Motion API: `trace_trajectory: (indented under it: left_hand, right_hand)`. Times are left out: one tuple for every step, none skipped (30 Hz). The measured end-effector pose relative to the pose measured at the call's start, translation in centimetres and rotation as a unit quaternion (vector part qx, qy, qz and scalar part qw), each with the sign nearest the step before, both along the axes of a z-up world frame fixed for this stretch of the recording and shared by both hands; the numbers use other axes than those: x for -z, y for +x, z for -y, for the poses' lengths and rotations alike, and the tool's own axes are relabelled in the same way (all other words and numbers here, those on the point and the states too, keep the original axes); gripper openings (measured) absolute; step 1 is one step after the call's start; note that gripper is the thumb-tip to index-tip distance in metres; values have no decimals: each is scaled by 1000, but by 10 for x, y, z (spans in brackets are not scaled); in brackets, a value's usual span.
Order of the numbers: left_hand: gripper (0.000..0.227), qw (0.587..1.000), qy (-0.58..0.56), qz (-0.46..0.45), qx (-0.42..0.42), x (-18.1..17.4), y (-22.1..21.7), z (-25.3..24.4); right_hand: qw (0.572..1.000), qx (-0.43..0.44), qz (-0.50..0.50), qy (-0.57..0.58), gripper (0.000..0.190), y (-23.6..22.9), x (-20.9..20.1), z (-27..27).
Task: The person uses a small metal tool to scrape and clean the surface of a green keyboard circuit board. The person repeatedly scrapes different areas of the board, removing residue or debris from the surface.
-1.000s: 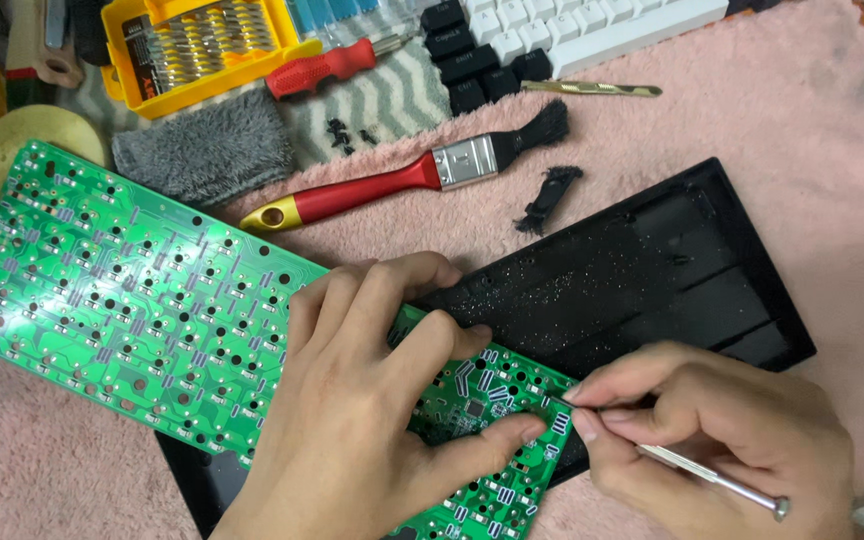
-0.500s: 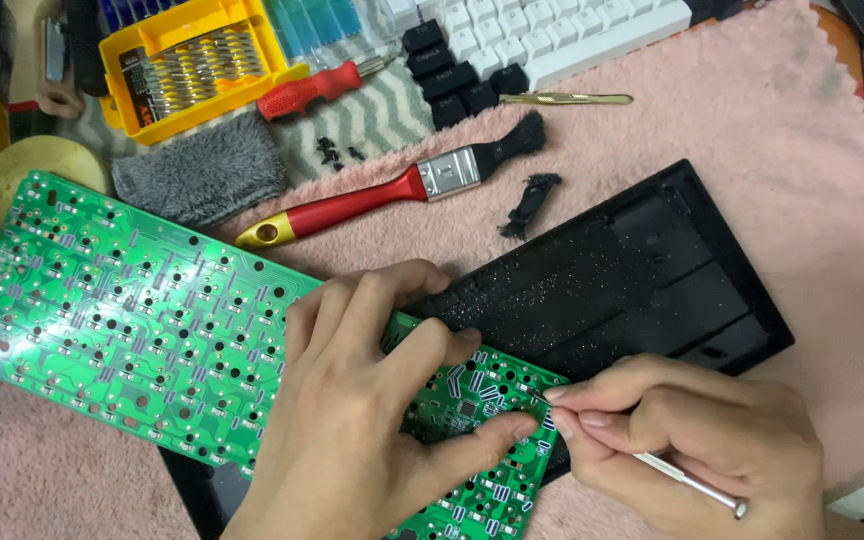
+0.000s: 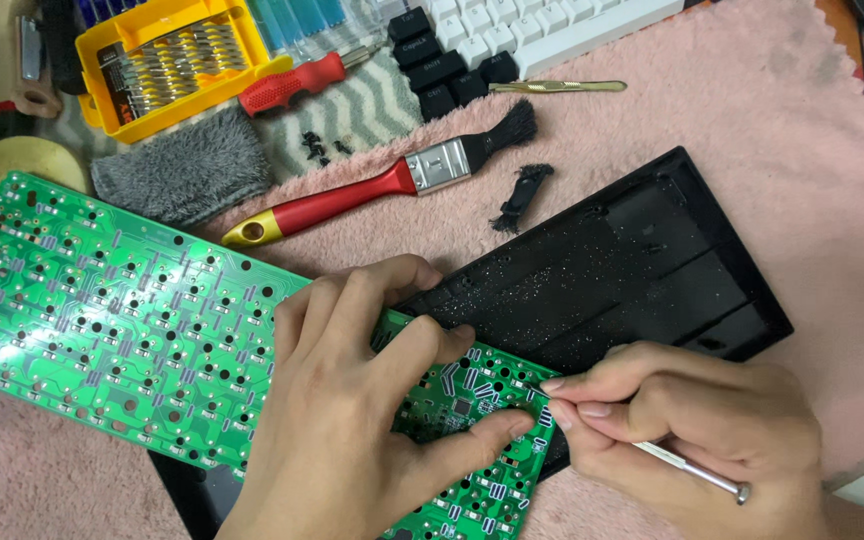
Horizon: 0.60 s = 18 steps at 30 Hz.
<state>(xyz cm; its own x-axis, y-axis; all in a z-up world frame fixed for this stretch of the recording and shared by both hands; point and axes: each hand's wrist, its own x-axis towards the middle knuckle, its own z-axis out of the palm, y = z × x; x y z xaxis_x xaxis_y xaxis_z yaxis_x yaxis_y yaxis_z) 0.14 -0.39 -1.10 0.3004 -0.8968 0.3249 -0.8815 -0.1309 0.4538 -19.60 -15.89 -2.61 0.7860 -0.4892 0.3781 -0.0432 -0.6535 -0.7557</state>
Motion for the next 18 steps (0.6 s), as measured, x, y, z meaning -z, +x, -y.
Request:
trace_trajectory:
  left_hand:
    - [54, 1000, 0, -1, 1, 0, 0, 0]
    - [55, 1000, -1, 1, 2, 1, 0, 0]
    - [56, 1000, -3, 3, 2, 1, 1, 0]
    - [56, 1000, -3, 3, 1, 1, 1, 1]
    - [56, 1000, -4, 1, 3, 0, 1, 0]
    - [56, 1000, -5, -1, 6, 0, 1, 0]
    - [56, 1000, -5, -1, 4, 0, 1, 0]
    - [56, 1000, -4, 0, 3, 0, 1, 0]
    - [57, 1000, -2, 1, 3, 0, 1, -1]
    - [57, 1000, -2, -1, 2, 0, 0, 0]
    - [57, 1000, 4, -2, 3, -1, 1, -1]
    - [56, 1000, 10, -3, 5, -1, 1, -1]
    - [56, 1000, 10, -2, 5, -1, 1, -1]
    - [56, 1000, 7, -2, 3, -1, 1, -1]
    - [55, 1000, 2, -4, 2, -1, 0, -1]
    - [55, 1000, 1, -5, 2, 0, 1, -1]
    - [56, 1000, -4, -7, 4, 0, 1, -1]
    - [56, 1000, -8, -8, 6, 0, 1, -1]
  right_hand:
    - [1000, 1, -1, 0, 43, 0, 1, 0]
    - [1000, 1, 0, 1, 42, -1, 2, 0]
    - [1000, 0, 2, 2, 41, -1, 3, 0]
    - [1000, -1, 2, 2, 41, -2, 4, 1]
    - [1000, 1, -1, 1, 42, -3, 4, 1]
    - [1000, 3, -4, -1, 43, -4, 5, 1]
    - [1000, 1, -4, -1, 43, -2, 5, 1]
    - [1000, 0, 1, -12, 43, -1, 6, 1]
    - [1000, 0, 4, -22, 43, 0, 6, 1]
    - [1000, -1, 3, -22, 43, -1, 3, 0]
    - [999, 11, -14, -28, 44, 1, -1, -1]
    - [999, 24, -31, -33, 46, 2, -4, -2]
    - [999, 24, -31, -33, 46, 1, -2, -2]
    - [1000, 14, -16, -8, 45, 0, 0, -2]
    - [1000, 4, -2, 15, 45, -1, 2, -2]
    - [1000, 4, -3, 15, 45, -1, -1, -1]
    - [1000, 9, -23, 7, 38, 0, -4, 0]
    - [999, 13, -43, -1, 32, 0, -8, 0]
